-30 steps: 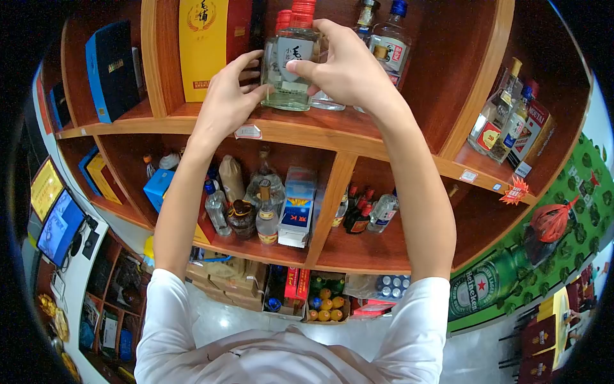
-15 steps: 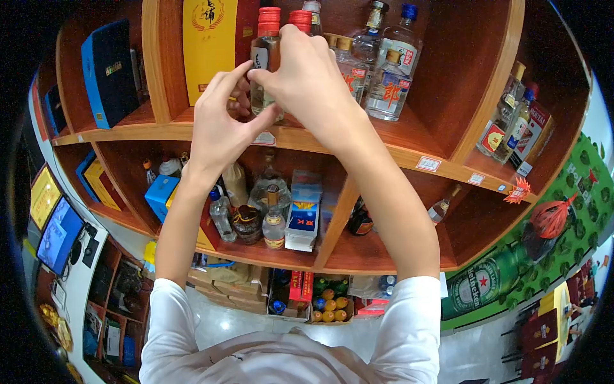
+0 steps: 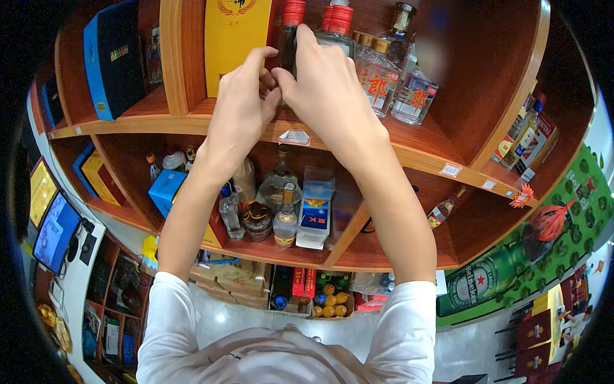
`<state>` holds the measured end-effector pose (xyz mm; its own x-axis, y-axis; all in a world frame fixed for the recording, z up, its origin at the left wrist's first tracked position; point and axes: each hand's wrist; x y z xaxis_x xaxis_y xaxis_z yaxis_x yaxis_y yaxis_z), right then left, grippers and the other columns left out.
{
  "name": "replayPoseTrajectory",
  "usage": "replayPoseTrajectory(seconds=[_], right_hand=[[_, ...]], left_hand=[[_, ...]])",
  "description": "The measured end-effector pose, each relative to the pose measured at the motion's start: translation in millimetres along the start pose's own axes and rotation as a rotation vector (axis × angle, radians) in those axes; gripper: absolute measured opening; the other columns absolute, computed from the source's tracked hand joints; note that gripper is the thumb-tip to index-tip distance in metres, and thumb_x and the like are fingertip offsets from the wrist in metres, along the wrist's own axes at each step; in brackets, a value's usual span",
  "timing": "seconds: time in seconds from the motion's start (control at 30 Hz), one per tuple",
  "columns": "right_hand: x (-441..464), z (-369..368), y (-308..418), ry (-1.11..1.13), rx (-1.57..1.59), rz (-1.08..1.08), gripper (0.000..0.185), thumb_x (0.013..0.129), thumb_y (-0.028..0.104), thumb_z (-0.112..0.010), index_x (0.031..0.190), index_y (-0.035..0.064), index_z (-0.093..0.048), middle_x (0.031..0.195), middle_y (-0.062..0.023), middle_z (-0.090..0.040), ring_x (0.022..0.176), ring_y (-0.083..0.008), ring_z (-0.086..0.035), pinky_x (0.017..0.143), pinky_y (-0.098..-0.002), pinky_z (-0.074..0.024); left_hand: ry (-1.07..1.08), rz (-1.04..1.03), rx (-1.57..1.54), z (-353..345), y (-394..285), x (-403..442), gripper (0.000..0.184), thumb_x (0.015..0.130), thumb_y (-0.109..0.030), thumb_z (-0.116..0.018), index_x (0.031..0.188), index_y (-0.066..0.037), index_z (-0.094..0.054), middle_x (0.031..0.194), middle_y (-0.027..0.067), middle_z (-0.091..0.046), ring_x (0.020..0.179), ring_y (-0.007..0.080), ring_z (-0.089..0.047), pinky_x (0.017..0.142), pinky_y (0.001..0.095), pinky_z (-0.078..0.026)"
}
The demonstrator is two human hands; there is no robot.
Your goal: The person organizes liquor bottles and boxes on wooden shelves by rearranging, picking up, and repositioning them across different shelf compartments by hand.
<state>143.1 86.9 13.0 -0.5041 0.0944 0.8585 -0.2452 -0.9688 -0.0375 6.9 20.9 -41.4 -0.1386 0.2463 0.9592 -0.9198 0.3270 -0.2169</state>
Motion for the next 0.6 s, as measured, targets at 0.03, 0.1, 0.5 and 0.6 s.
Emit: replayPoseTrajectory(seconds=[0.03,0.1,0.5,0.6], right_hand=[[-3,0,-1,-0.015,0.033,-0.005,0.037,0.088,0.015,-0.075,0.113,-0.0077,-0.060,0.082,-0.0273,-0.069,0.083,-0.0448,-0.071,0.074,-0.0513,-0.0566],[-12,2,-2,-0.040,0.097,-0.013,0.033,0.088,0.016,-0.075,0.111,-0.0045,-0.064,0.075,-0.0218,-0.069,0.073,-0.0403,-0.070,0.068,-0.0474,-0.0559],[-50,15,-30,0.208,0.425,-0.286,0.030,0.086,0.029,-0.078,0.083,-0.0001,-0.074,0.054,-0.0094,-0.055,0.050,-0.0186,-0.052,0.053,-0.0344,-0.0425],[-51,13,-43,0.225,0.660,-0.315,0.033,0.089,0.031,-0.078,0.083,-0.0004,-0.074,0.055,-0.0007,-0.055,0.053,-0.0077,-0.047,0.051,-0.0291,-0.0384]], left_hand=[[0.010,0.029,-0.011,2,-5,2,0.036,0.081,0.006,-0.075,0.115,0.006,-0.062,0.084,0.0168,-0.068,0.072,0.0297,-0.068,0.068,0.0370,-0.055],[0.032,0.057,0.032,2,-7,6,0.028,0.082,0.003,-0.076,0.106,0.004,-0.062,0.080,0.0173,-0.068,0.072,0.0338,-0.068,0.068,0.0399,-0.055],[-0.051,-0.034,0.239,-8,-15,1,0.018,0.086,-0.006,-0.077,0.084,-0.003,-0.060,0.070,0.0090,-0.059,0.065,0.0282,-0.061,0.062,0.0346,-0.050],[-0.198,-0.208,0.180,2,-33,-30,0.018,0.083,0.003,-0.077,0.082,-0.002,-0.059,0.077,0.0089,-0.059,0.069,0.0224,-0.058,0.063,0.0317,-0.048]])
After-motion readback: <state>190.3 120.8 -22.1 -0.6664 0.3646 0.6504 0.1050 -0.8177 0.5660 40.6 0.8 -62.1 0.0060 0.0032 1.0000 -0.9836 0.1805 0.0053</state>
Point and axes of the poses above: each hand's wrist, its own x-axis towards the middle knuckle, its own z-axis out of the back of the hand, y = z × x
